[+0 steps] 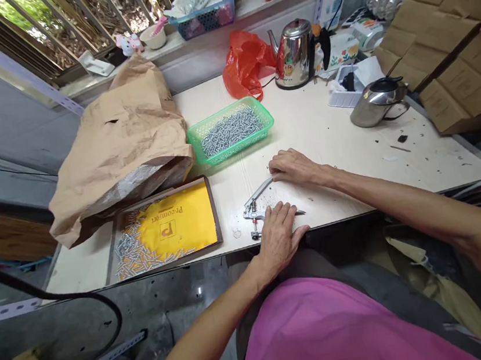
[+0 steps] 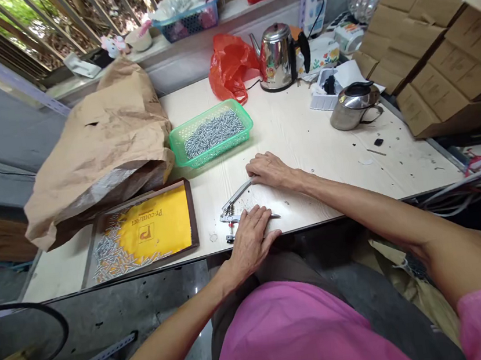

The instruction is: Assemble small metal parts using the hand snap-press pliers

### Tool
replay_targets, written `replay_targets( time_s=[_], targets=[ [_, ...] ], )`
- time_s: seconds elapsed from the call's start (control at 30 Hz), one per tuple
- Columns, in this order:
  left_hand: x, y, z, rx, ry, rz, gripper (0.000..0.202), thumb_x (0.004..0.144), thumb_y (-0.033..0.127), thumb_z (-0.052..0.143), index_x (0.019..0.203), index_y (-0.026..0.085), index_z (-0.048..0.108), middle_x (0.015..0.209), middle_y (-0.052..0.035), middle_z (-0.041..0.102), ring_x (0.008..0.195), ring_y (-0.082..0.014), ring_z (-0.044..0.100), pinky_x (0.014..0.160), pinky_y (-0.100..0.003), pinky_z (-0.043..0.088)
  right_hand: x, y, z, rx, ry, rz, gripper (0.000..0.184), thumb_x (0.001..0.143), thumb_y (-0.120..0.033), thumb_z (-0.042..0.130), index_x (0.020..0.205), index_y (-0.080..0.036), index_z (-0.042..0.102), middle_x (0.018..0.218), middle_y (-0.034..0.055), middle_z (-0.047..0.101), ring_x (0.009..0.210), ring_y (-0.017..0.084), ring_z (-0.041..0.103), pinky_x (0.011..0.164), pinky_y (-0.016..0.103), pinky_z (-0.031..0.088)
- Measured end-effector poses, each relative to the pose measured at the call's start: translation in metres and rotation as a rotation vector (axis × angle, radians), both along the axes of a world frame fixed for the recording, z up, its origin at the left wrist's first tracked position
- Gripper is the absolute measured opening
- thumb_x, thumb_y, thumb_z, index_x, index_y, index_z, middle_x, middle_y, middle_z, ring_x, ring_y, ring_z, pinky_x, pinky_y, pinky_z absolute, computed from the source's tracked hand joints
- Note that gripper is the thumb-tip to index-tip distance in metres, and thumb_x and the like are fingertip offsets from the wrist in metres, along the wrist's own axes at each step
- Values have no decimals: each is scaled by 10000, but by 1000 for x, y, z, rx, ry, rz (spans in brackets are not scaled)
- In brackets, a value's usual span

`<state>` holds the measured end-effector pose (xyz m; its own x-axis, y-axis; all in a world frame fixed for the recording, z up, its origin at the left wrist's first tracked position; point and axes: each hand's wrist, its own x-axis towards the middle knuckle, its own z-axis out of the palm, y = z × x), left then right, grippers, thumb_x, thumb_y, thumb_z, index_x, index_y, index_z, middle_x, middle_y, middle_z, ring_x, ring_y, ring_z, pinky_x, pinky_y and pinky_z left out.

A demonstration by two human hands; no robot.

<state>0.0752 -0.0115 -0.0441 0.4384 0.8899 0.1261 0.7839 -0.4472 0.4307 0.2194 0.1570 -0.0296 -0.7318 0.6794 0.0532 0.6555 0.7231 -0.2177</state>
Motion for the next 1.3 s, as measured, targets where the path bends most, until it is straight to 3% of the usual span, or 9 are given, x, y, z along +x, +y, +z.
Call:
replay_targets(
  time_s=[0.1,0.27,0.43,0.6,0.7,0.8,0.93,1.07,1.3],
  targets=[
    [0,3,-2,2,-22,-15,511,923,449,467,1332,142,451,1394,-161,496,1367,-296,366,1135,-534,264,-14,-15,16,65,-32,45,144,895,-228,578,1009,-165,638,1011,91,616,943,232,477,754,337,297],
    [-1,-18,0,0,-63,-73,523,881,480,535,1290,155,497,1276,-169,575,1255,-308,496,1042,-475,408,-57,-67,37,24,-18,523,87,876,-244,603,906,-238,685,1013,65,598,1001,246,446,755,354,313],
    [-36,-68,11,101,-92,-271,250,916,330,526,1081,170,621,995,-83,697,971,-168,638,858,-268,505,-74,-90,7,90,33,655,134,850,-145,561,742,-183,629,834,74,577,858,232,471,706,365,341],
    [-139,-79,35,187,33,355,187,928,230,473,953,180,651,844,-64,678,813,-155,612,737,-266,490,-72,-91,-18,21,346,663,207,923,-148,425,921,-209,623,870,70,605,808,199,536,719,352,418],
    [-218,-62,53,168,226,843,257,946,248,413,931,187,662,882,-74,651,866,-185,585,794,-312,474,-71,-79,2,-38,563,508,213,953,-197,404,1012,-239,604,912,67,628,842,194,584,741,342,470],
    [-281,-47,62,26,403,1018,261,920,232,430,945,184,685,928,-90,635,936,-214,560,833,-337,459,-74,-46,36,54,732,253,129,938,-280,482,987,-253,598,889,53,641,817,201,604,714,343,489],
    [-321,-39,60,-139,517,919,279,900,216,428,923,204,706,949,-97,617,997,-230,507,805,-329,447,-77,20,62,239,723,-9,225,936,-407,473,1007,-235,600,847,64,626,748,211,581,691,356,463],
    [-329,-35,59,-199,540,765,245,876,218,457,881,220,703,935,-97,590,1011,-233,484,789,-326,442,-69,61,48,184,538,-3,550,931,-566,370,1336,-201,447,966,122,612,778,248,588,708,399,455],
    [-328,-22,64,-243,554,581,222,851,144,453,748,202,641,887,-103,593,974,-220,515,782,-302,441,-44,9,19,66,464,92,516,928,-460,444,1408,-278,393,1048,111,617,858,264,617,701,377,490]
  ],
)
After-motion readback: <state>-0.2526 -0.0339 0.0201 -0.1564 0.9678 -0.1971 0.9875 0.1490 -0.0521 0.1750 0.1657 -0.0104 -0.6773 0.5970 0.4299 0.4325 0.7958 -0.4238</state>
